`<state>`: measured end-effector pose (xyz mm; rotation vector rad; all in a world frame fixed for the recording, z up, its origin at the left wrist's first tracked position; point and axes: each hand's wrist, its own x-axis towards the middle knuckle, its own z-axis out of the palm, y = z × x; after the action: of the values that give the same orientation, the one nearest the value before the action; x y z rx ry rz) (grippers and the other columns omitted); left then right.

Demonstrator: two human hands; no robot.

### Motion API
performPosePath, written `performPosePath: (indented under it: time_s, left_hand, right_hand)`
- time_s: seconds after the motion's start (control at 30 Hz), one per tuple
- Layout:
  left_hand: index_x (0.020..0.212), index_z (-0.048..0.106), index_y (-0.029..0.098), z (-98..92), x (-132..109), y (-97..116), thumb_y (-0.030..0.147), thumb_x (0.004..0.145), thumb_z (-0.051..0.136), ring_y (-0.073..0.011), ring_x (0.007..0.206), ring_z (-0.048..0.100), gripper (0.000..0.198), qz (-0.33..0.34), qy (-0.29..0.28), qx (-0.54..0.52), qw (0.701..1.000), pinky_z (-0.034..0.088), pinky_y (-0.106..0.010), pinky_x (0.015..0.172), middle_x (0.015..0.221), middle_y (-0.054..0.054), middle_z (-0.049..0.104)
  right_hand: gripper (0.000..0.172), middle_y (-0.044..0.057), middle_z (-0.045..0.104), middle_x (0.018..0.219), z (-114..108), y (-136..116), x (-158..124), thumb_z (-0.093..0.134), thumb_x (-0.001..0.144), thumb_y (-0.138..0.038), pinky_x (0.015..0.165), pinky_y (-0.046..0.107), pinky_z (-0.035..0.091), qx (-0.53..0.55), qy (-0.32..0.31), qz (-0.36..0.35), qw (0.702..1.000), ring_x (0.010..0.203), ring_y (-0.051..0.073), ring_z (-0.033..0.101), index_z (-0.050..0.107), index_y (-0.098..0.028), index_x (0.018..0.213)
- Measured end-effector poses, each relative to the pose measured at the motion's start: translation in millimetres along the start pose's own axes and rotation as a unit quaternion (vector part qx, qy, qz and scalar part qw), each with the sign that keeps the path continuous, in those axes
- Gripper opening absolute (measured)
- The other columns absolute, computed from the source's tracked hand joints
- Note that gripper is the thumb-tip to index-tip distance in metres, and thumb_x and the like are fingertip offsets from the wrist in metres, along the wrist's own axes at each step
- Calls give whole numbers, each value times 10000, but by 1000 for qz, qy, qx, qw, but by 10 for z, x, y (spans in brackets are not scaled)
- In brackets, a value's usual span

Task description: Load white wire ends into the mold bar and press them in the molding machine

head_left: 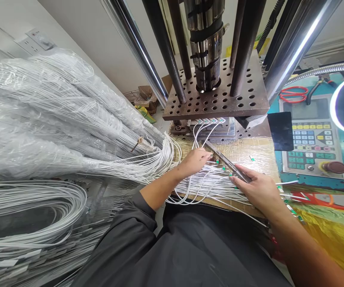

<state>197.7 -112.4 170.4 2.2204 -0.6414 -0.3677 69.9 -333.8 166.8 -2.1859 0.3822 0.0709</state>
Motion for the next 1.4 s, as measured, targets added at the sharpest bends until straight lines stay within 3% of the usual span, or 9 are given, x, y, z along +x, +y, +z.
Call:
performPosePath:
  time_s: [0.2,0.27,0.4,0.53,0.7,1.1,1.23,1.4]
  left_hand:
    - [1126,755,139,84,-7,-33,396,887,710,-132,664,651,354,-134,68,-147,978,527,-261,627,839,-67,757]
    - [1022,778,149,66,-12,-5,399,911,677,-137,701,660,291,-109,70,-113,985,533,-274,673,858,-67,761]
    - [892,800,193,28,-25,74,308,959,606,-184,908,647,236,22,35,70,997,498,-336,881,927,-50,762]
    - [949,802,233,33,-31,89,288,985,564,-205,987,608,247,45,1,172,984,438,-363,939,955,-32,753]
    - [957,799,258,21,-22,69,281,992,550,-209,1003,598,252,33,-14,186,982,407,-376,936,960,-24,747]
    - [1013,795,252,-21,-8,92,316,1006,534,-217,1024,601,269,8,-28,178,984,380,-399,944,977,-31,747]
    - [1019,798,267,-45,26,43,328,1014,516,-214,1003,601,288,25,-39,190,981,373,-399,942,968,-32,737]
    - [963,803,257,-77,59,-8,321,1006,540,-204,957,587,274,56,-45,207,976,349,-394,936,898,-29,707]
  right_hand:
    - [585,64,798,1015,-13,-30,-6,694,754,-517,811,345,592,1,-2,7,1000,910,263,747,749,-213,1251]
    - [594,67,797,1021,-19,-35,-4,691,754,-523,825,355,591,-1,-4,9,1000,911,265,746,747,-209,1255]
    - [618,64,800,988,-29,-28,3,690,752,-526,824,363,591,9,-12,10,1000,878,261,745,738,-191,1269]
    - [583,52,803,964,-33,-20,5,697,754,-514,803,354,593,9,-10,0,1000,848,249,746,749,-206,1247]
    - [582,62,798,1032,-29,-16,1,693,758,-515,808,348,592,14,-9,0,1000,937,266,751,747,-205,1247]
    - [629,78,799,1002,-20,-6,13,698,740,-543,844,381,586,6,-3,6,1000,916,279,747,744,-187,1256]
    - [615,62,801,937,-23,-4,10,702,745,-533,803,371,595,4,-7,3,1000,830,261,749,744,-197,1258]
    - [560,70,793,1059,-13,23,5,715,758,-496,860,354,596,7,4,-17,1000,979,269,748,752,-212,1240]
